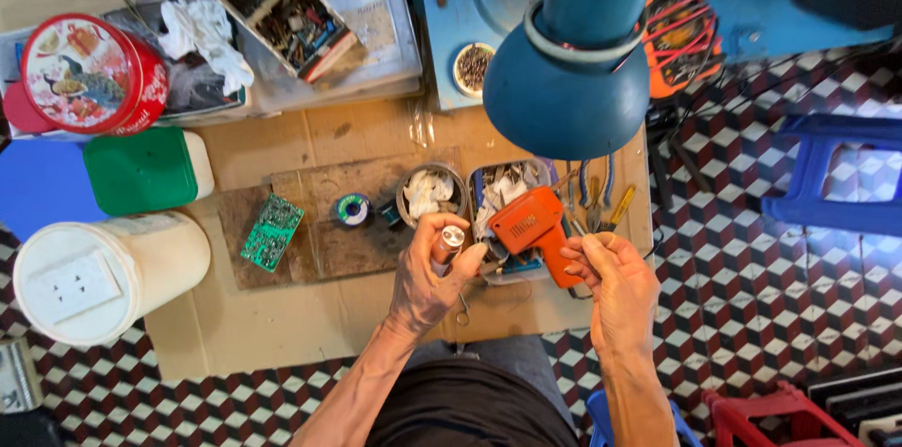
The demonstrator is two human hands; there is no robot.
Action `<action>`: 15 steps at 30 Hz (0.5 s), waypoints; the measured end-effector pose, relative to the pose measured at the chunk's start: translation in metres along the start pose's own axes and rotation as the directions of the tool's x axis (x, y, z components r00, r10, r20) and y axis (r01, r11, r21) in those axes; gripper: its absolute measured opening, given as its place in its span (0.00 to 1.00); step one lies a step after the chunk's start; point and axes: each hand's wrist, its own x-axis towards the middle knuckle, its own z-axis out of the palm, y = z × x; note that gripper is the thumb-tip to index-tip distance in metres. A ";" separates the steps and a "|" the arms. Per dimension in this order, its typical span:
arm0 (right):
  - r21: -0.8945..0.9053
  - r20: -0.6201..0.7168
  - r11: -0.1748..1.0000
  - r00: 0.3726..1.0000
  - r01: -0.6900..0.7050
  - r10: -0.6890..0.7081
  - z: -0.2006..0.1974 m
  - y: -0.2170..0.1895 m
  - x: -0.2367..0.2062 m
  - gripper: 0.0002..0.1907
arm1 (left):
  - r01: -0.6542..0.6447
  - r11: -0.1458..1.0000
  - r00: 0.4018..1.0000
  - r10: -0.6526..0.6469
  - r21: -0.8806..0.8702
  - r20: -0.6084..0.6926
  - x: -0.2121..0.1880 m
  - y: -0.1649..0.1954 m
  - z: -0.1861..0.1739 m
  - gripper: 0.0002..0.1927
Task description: The person solders a wire to the metal holder of a long white tube lamp at a workbench, holding the joint with pliers while heating it with a soldering iron. They then apply hot glue to the fitting, manipulate the lamp socket by hand, and use a magnifying glass to view the small part.
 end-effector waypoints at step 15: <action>-0.019 -0.089 0.640 0.636 0.768 -0.766 0.020 -0.173 -0.007 0.19 | -0.032 0.997 0.979 0.047 0.074 -0.201 -0.001 0.008 -0.008 0.11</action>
